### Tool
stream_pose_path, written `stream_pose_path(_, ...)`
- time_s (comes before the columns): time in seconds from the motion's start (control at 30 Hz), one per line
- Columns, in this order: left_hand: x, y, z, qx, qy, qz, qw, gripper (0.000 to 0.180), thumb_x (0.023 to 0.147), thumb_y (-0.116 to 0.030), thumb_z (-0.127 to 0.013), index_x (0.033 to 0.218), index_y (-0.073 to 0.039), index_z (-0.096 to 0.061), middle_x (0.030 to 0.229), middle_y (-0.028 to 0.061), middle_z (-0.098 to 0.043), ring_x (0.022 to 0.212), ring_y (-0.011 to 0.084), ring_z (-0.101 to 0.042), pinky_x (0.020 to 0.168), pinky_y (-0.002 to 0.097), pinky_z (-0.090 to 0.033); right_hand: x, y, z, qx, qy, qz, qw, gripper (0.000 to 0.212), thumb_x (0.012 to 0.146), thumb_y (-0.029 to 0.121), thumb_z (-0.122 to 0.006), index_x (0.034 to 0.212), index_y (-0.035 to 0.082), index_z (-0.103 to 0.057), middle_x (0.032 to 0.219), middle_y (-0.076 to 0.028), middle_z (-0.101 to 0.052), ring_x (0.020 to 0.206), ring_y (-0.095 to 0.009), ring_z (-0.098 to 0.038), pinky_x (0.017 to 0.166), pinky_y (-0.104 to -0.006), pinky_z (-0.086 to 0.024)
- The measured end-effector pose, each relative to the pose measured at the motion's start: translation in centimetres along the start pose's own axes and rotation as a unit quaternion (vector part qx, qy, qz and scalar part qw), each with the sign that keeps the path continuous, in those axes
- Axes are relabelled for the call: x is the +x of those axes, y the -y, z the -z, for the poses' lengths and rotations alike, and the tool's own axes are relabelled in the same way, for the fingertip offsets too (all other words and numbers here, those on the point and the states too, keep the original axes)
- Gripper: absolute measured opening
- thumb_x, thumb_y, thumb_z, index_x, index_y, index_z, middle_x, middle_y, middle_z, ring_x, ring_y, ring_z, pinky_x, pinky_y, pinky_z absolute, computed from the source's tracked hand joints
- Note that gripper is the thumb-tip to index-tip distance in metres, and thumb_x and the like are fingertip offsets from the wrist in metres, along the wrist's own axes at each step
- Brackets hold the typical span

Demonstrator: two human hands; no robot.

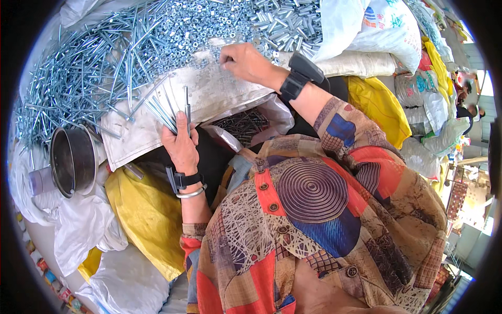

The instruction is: Assembling long bolts by sliding washers onto the shaft.

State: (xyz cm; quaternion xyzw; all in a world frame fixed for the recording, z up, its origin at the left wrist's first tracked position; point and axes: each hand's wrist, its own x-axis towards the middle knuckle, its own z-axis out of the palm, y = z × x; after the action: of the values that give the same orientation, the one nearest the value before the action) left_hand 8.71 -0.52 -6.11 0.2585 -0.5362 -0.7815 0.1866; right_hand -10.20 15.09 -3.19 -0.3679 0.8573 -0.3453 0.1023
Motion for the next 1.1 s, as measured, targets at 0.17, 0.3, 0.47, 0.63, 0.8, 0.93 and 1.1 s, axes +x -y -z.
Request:
stream_pose_path(0.17, 0.2, 0.4, 0.1, -0.009, 0.011, -0.011, 1.0, 0.023, 0.092, -0.026, -0.059, 0.089, -0.003, -0.056, 0.067, 0.0058, -0.056, 0.045, 0.0072, -0.043, 0.038, 0.0195, -0.032, 1.9, -1.2, -1.2, -0.091, -0.061, 0.116, 0.987, 0.015, 0.076, 0.008, -0.058, 0.09, 0.003, -0.064, 0.083, -0.017, -0.062, 0.082, -0.036, -0.059, 0.074, -0.0444, -0.047)
stream_pose_path(0.3, 0.3, 0.6, 0.2, 0.01, 0.022, -0.017, 1.0, 0.023, 0.092, -0.025, -0.06, 0.092, -0.003, -0.057, 0.068, 0.0051, -0.056, 0.046, 0.0066, -0.043, 0.038, 0.0193, -0.032, 2.0, -1.4, -1.8, -0.174, -0.092, 0.112, 0.974, 0.013, 0.077, 0.007, -0.058, 0.089, 0.002, -0.062, 0.08, -0.017, -0.059, 0.082, -0.036, -0.059, 0.072, -0.043, -0.047)
stream_pose_path(0.47, 0.0, 0.3, 0.0, 0.039, 0.027, -0.025, 0.999, 0.023, 0.091, -0.024, -0.061, 0.091, -0.002, -0.057, 0.068, 0.0046, -0.055, 0.046, 0.0064, -0.043, 0.038, 0.0193, -0.032, 1.9, -1.5, -1.6, -0.135, -0.086, 0.127, 0.979, 0.011, 0.075, 0.005, -0.058, 0.085, 0.001, -0.059, 0.077, -0.018, -0.058, 0.078, -0.037, -0.058, 0.07, -0.0423, -0.047)
stream_pose_path(0.63, -1.0, -0.4, -1.4, 0.063, 0.026, -0.004, 0.998, 0.023, 0.089, -0.023, -0.064, 0.088, -0.001, -0.057, 0.068, 0.0043, -0.055, 0.046, 0.0063, -0.043, 0.038, 0.0194, -0.032, 0.0, -0.2, -0.9, 0.021, -0.082, 0.102, 0.991, 0.012, 0.076, 0.004, -0.06, 0.087, -0.001, -0.059, 0.077, -0.016, -0.061, 0.066, -0.028, -0.06, 0.062, -0.0337, -0.049)
stream_pose_path(0.8, -1.6, 0.0, -2.4, 0.094, 0.055, -0.008, 0.994, 0.021, 0.088, -0.02, -0.065, 0.084, -0.004, -0.054, 0.063, 0.0013, -0.053, 0.042, 0.0046, -0.041, 0.037, 0.0194, -0.031, -2.8, 2.0, -0.4, 0.337, -0.018, -0.04, 0.94, 0.013, 0.079, -0.004, -0.06, 0.092, -0.005, -0.059, 0.078, -0.006, -0.06, 0.068, -0.01, -0.059, 0.059, -0.0236, -0.05)
stream_pose_path(0.93, -1.9, 0.0, -2.8, 0.146, 0.074, -0.018, 0.986, 0.021, 0.088, -0.019, -0.065, 0.081, -0.005, -0.052, 0.062, -0.0005, -0.052, 0.043, 0.0039, -0.041, 0.037, 0.0192, -0.031, -4.6, 3.5, -0.5, 0.365, -0.033, -0.011, 0.93, 0.015, 0.079, -0.006, -0.059, 0.094, -0.005, -0.057, 0.08, -0.006, -0.06, 0.069, -0.01, -0.059, 0.061, -0.0244, -0.05)
stream_pose_path(1.1, -1.9, 0.3, -3.3, 0.206, 0.066, -0.064, 0.974, 0.024, 0.088, -0.021, -0.066, 0.079, -0.006, -0.05, 0.058, -0.0014, -0.05, 0.043, 0.0042, -0.041, 0.037, 0.0198, -0.031, -5.9, 4.0, -0.6, 0.363, -0.087, -0.001, 0.928, 0.015, 0.079, -0.006, -0.059, 0.094, -0.005, -0.056, 0.08, -0.006, -0.06, 0.07, -0.012, -0.06, 0.062, -0.025, -0.05)
